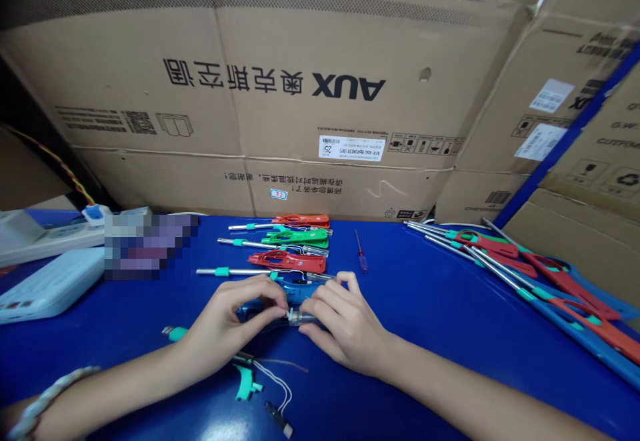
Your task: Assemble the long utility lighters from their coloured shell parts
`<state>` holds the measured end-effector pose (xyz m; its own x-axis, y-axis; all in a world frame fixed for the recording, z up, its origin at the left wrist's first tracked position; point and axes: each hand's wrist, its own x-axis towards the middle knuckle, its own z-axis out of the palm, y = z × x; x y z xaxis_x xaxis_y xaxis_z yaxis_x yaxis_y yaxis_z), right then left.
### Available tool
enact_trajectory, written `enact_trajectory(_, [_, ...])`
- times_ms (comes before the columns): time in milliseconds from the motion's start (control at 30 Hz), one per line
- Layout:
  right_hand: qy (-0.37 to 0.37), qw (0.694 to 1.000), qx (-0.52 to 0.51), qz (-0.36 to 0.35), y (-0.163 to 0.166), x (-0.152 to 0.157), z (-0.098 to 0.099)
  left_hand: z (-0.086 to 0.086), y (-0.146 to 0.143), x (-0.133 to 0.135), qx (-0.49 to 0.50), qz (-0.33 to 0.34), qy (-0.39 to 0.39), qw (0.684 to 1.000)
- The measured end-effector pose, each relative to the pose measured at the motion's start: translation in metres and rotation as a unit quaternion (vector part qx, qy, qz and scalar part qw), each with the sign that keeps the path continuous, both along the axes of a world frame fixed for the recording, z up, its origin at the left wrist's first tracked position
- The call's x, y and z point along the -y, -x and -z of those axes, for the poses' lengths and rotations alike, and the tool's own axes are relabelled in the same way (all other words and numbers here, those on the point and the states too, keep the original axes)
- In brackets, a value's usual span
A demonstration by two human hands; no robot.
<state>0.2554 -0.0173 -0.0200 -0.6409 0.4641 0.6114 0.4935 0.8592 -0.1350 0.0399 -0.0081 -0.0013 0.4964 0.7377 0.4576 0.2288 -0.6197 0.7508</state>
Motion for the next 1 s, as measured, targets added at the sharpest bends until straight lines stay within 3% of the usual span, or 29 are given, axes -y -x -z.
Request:
enact_trajectory(200, [0.013,1.000,0.000,-0.010,0.0003,0.0010,0.0022,0.0014,0.0011,0.0021,-0.008,0.030,-0.025,0.999])
enact_trajectory(767, [0.039,0.998,-0.020,-0.034,0.0006,0.0022,0.0026,0.0039,-0.0003,-0.0007,0.010,0.052,0.019,0.998])
enact_trajectory(1000, [-0.012,0.998,-0.064,0.011,-0.0010,-0.0011,0.0038,0.0025,-0.0039,-0.0055,0.019,-0.007,0.121,0.993])
